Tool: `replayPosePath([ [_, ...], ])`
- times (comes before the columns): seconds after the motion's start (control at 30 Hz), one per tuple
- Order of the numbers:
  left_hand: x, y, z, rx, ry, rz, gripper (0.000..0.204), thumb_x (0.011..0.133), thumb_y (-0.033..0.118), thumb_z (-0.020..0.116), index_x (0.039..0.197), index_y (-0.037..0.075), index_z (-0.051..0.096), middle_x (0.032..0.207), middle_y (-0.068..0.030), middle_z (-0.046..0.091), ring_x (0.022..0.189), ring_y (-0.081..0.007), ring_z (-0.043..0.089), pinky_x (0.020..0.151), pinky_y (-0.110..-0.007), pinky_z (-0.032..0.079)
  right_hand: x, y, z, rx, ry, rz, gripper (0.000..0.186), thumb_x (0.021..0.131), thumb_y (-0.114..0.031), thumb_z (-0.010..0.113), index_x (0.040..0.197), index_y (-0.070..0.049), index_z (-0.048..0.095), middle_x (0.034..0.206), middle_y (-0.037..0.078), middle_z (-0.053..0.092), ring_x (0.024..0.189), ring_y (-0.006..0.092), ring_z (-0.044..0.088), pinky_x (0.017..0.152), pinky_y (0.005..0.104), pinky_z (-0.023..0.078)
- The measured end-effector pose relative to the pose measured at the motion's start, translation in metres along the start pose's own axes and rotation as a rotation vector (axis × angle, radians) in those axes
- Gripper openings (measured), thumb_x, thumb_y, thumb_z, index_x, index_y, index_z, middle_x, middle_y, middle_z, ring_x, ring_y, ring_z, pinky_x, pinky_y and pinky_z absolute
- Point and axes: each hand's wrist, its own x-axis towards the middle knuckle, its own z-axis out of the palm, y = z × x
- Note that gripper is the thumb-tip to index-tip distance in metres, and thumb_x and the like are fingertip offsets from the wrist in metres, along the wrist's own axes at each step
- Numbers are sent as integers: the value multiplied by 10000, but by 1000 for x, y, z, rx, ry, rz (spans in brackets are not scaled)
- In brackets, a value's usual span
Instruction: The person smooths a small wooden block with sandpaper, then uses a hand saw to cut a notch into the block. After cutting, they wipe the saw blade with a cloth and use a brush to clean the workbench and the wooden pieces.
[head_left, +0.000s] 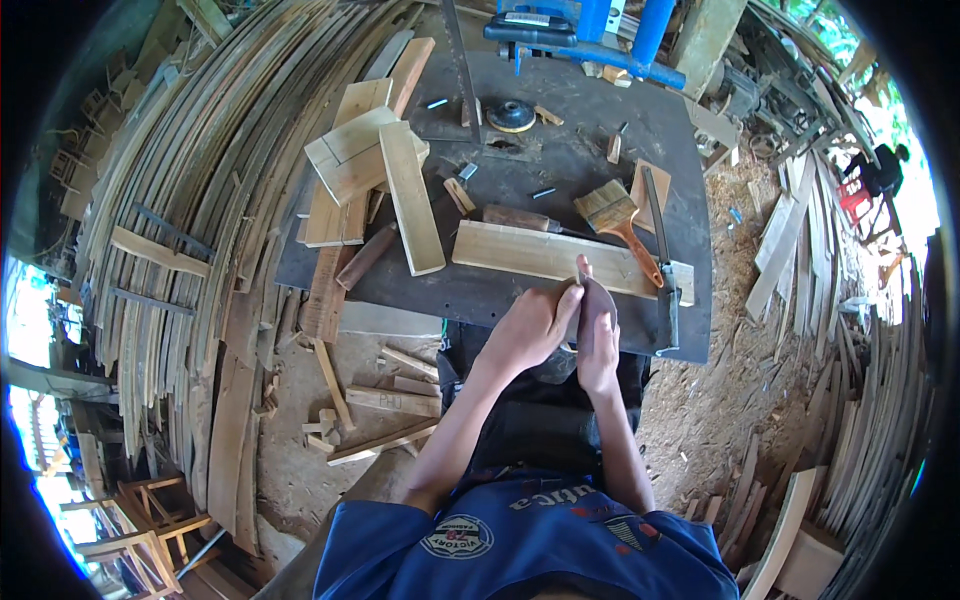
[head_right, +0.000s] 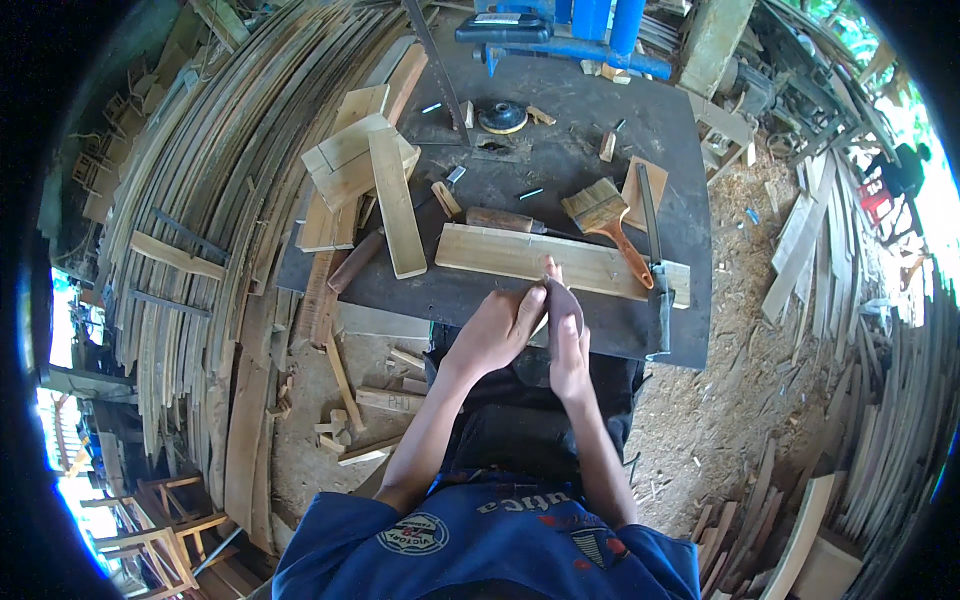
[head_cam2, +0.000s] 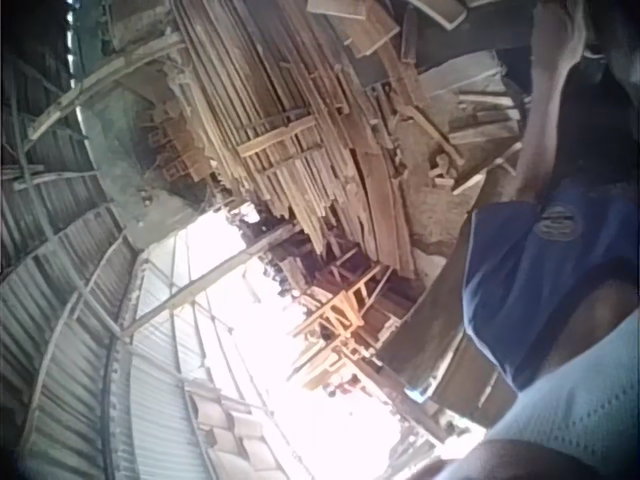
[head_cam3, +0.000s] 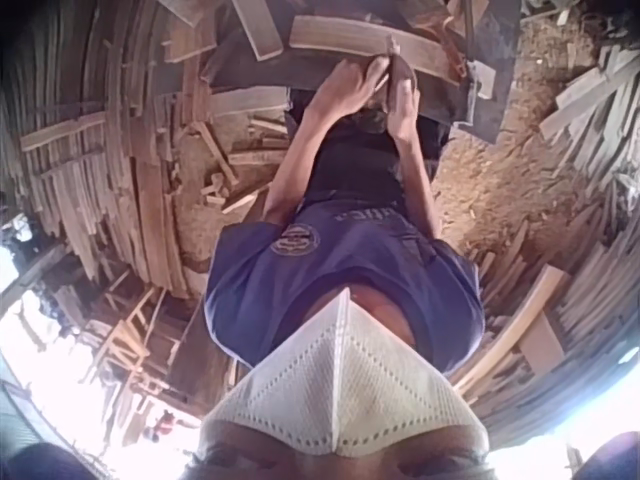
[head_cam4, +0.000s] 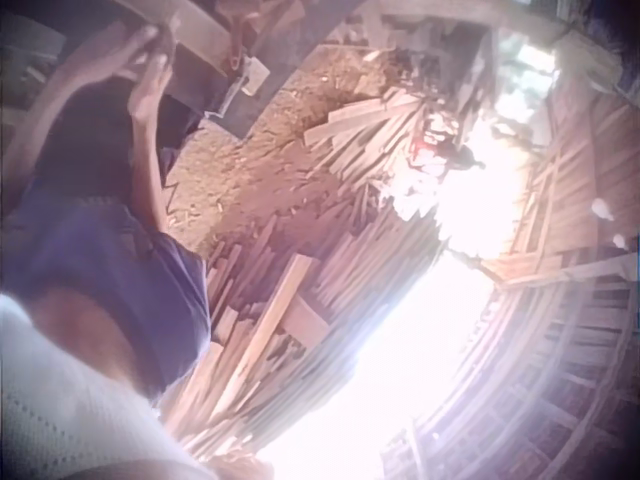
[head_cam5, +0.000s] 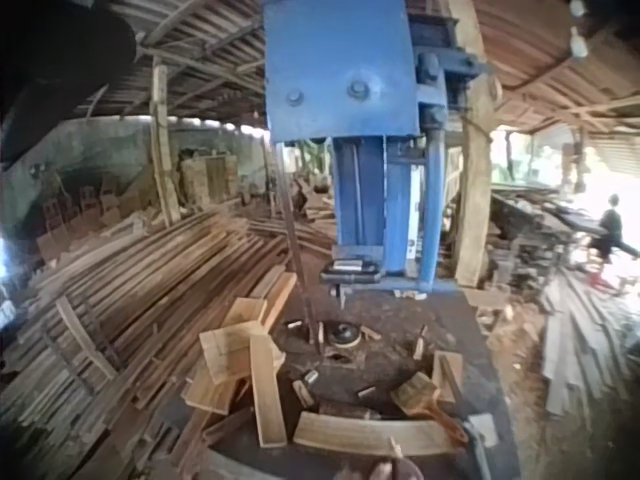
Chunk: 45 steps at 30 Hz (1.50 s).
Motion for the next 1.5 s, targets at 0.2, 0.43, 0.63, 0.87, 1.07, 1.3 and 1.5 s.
replayPosePath([
  [0.2, 7, -1, 4, 51, 81, 110, 435, 945, 330, 286, 911, -6, 560, 762, -255, 584, 763, -437, 550, 661, -498, 447, 4, -2, -3, -171, 23, 61, 520, 956, -310, 234, 1333, 46, 272, 1396, 148, 285, 1304, 230, 238, 1066, 331, 150],
  [0.43, 8, -8, 9, 243, 162, 104, 465, 939, 363, 275, 903, 8, 573, 721, -259, 582, 732, -431, 567, 651, -499, 456, -7, 13, -10, -79, 57, 278, 529, 956, -329, 262, 1337, 37, 271, 1394, 124, 288, 1261, 181, 305, 1033, 302, 231],
  [0.63, 10, -14, 5, 182, 134, 17, 478, 936, 363, 250, 846, 44, 594, 758, -255, 591, 749, -444, 559, 681, -505, 454, -9, 9, -2, -143, 23, 129, 498, 962, -282, 240, 1327, 55, 273, 1403, 169, 267, 1311, 255, 222, 1068, 344, 145],
  [0.87, 7, -6, 0, 143, 89, 180, 360, 913, 335, 354, 866, 51, 570, 689, -213, 593, 692, -405, 580, 608, -484, 461, -1, -18, 0, -113, -17, -49, 493, 953, -281, 267, 1316, 49, 305, 1389, 168, 298, 1319, 258, 208, 1069, 334, 132],
  [1.07, 9, 9, -18, 185, -231, -37, 574, 739, 372, 619, 1166, 4, 509, 828, -215, 625, 800, -354, 611, 699, -385, 476, -3, 19, -21, -165, 69, 134, 519, 955, -315, 280, 1340, 33, 265, 1392, 160, 291, 1313, 238, 217, 1066, 322, 148],
  [1.3, 12, 16, -13, 251, -388, -220, 322, 729, 121, 528, 1026, -2, 548, 757, -173, 624, 644, -237, 617, 650, -344, 508, -4, -30, 4, -403, -165, -76, 603, 932, -439, 241, 1379, -35, 201, 1445, 141, 167, 1346, 300, 89, 1083, 387, 62],
  [1.5, 7, 0, -13, 189, -340, -69, 327, 697, 85, 485, 1004, -13, 543, 746, -215, 609, 656, -332, 598, 715, -359, 508, 2, -19, -7, -464, -192, 8, 627, 920, -488, 186, 1390, -74, 191, 1452, 124, 151, 1348, 296, 75, 1084, 402, 54],
])
